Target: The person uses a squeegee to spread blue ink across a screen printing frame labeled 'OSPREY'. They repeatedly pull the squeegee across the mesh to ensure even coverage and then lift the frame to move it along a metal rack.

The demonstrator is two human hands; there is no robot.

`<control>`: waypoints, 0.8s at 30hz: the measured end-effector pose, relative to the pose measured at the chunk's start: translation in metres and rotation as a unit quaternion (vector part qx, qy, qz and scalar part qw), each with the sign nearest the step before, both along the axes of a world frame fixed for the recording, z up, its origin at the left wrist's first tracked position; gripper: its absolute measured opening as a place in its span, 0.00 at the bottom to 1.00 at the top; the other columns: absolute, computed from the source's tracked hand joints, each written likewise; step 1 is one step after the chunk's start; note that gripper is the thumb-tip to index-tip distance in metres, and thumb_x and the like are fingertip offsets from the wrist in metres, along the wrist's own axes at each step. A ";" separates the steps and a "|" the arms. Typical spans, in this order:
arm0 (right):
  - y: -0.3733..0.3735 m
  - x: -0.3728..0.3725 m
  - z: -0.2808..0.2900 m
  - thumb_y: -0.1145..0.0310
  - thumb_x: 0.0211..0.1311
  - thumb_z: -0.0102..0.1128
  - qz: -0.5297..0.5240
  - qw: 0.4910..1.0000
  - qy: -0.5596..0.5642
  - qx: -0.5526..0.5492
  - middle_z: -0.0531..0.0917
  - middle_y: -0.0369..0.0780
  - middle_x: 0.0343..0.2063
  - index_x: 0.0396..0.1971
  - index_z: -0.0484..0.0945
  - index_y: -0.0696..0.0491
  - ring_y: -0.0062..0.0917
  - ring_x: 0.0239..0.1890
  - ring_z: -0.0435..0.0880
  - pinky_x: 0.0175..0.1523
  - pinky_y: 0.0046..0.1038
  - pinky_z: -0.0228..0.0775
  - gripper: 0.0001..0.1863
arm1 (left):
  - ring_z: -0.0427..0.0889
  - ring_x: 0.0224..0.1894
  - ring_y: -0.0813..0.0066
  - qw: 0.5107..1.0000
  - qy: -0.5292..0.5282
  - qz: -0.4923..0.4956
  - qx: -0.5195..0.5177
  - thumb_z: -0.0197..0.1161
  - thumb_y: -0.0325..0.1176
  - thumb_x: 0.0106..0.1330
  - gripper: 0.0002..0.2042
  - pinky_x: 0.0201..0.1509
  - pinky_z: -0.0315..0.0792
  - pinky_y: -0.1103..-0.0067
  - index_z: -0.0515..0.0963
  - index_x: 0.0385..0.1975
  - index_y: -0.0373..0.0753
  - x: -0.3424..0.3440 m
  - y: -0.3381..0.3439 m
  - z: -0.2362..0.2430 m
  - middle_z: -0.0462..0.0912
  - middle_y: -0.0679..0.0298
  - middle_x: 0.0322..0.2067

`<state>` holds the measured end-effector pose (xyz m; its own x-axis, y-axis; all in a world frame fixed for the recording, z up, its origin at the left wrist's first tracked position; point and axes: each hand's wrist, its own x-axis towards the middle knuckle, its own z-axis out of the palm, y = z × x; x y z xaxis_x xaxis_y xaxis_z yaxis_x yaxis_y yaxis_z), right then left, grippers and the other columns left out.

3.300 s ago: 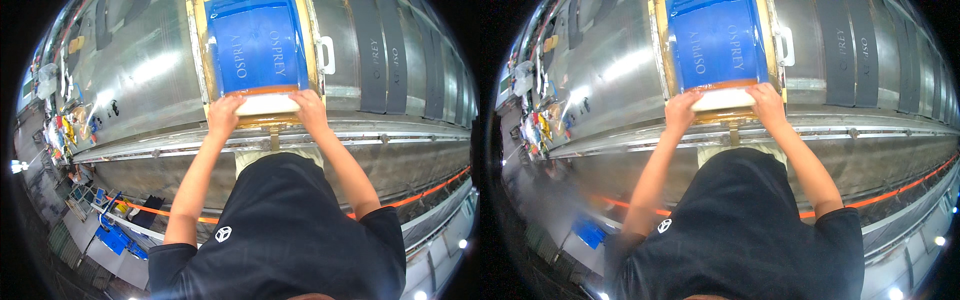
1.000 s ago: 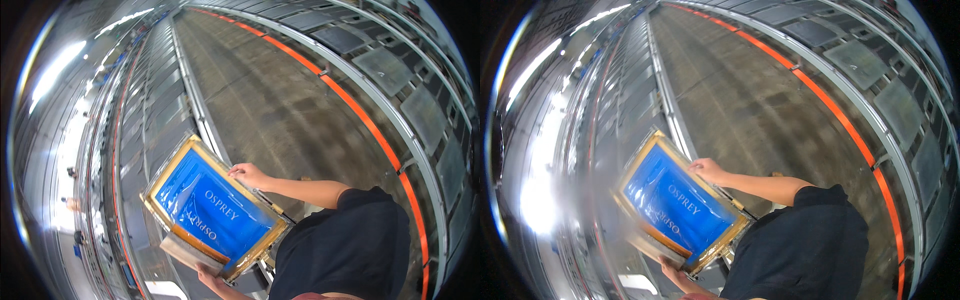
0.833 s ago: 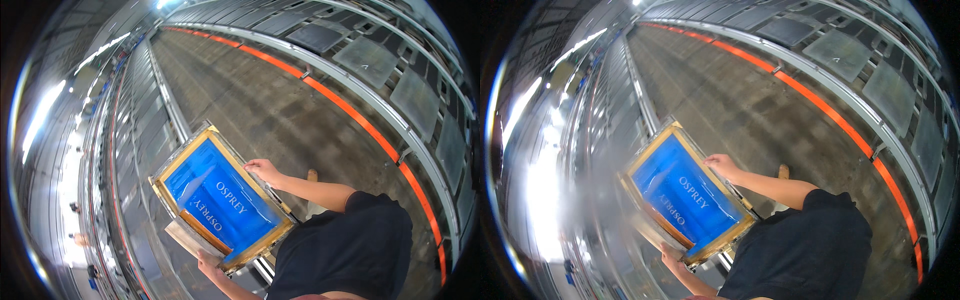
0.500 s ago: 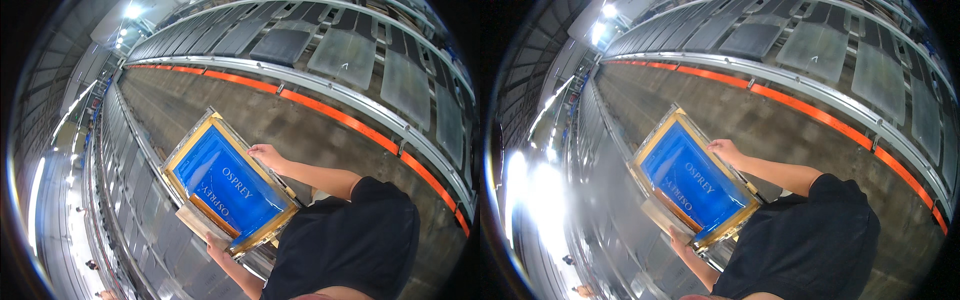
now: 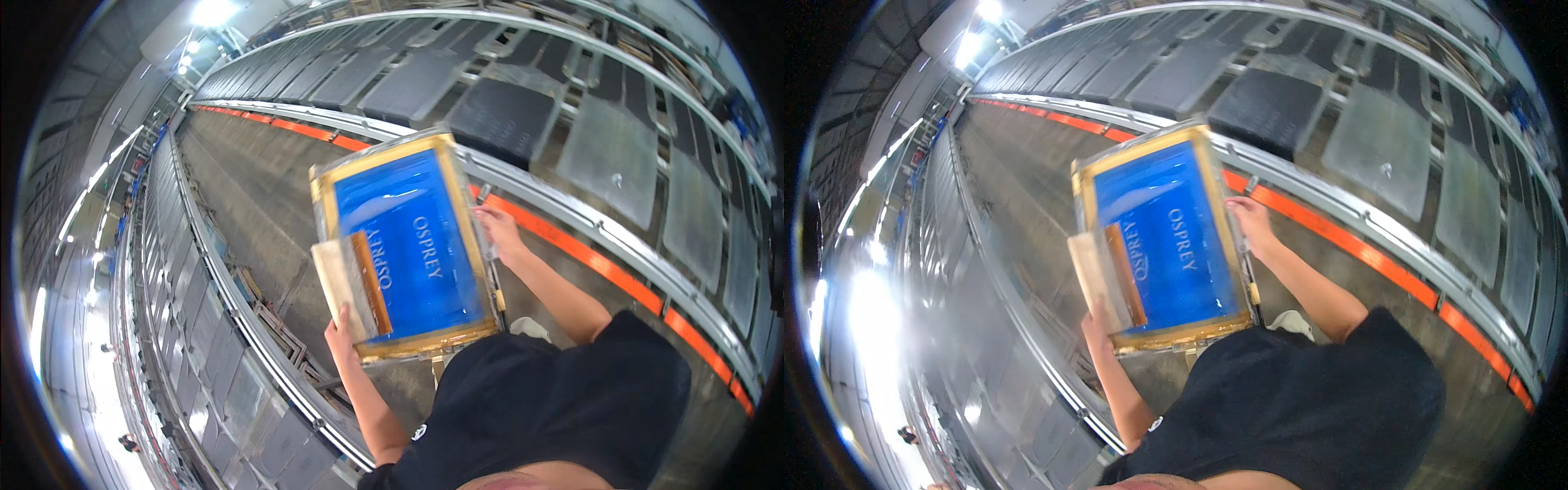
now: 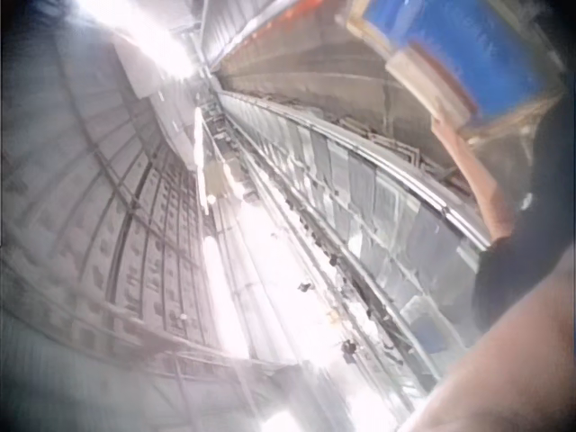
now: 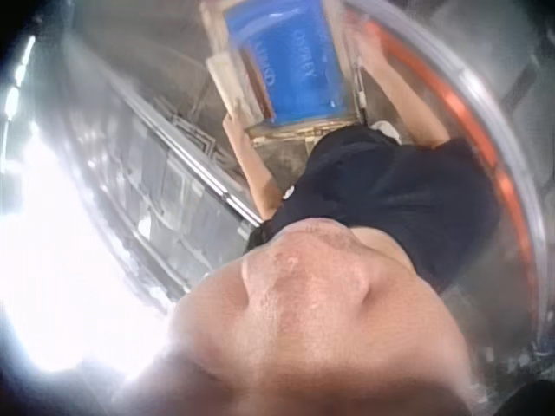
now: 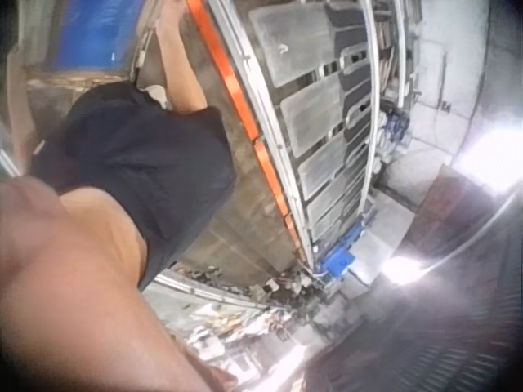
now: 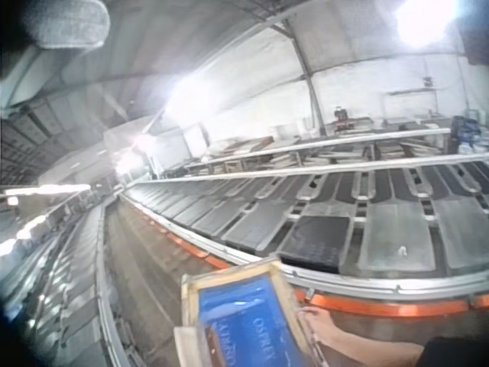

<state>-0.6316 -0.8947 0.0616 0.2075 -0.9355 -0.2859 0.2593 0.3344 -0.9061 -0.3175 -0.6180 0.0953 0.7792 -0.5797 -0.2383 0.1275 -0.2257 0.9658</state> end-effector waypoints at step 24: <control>-0.362 -0.233 -0.035 0.64 0.63 0.64 -0.470 0.825 0.288 -0.126 0.86 0.38 0.30 0.51 0.82 0.50 0.19 0.33 0.82 0.42 0.26 0.74 0.16 | 0.83 0.44 0.71 0.890 0.115 -0.436 0.069 0.72 0.54 0.62 0.31 0.50 0.76 0.74 0.79 0.51 0.29 -0.112 -0.696 -0.044 0.84 0.59 0.43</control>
<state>-0.8642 -1.2571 0.0269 -0.7454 -0.6507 0.1448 -0.2010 0.0123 -0.9795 -0.4291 -1.3143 0.0515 -0.0311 -0.8930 -0.4489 0.0357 -0.4498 0.8924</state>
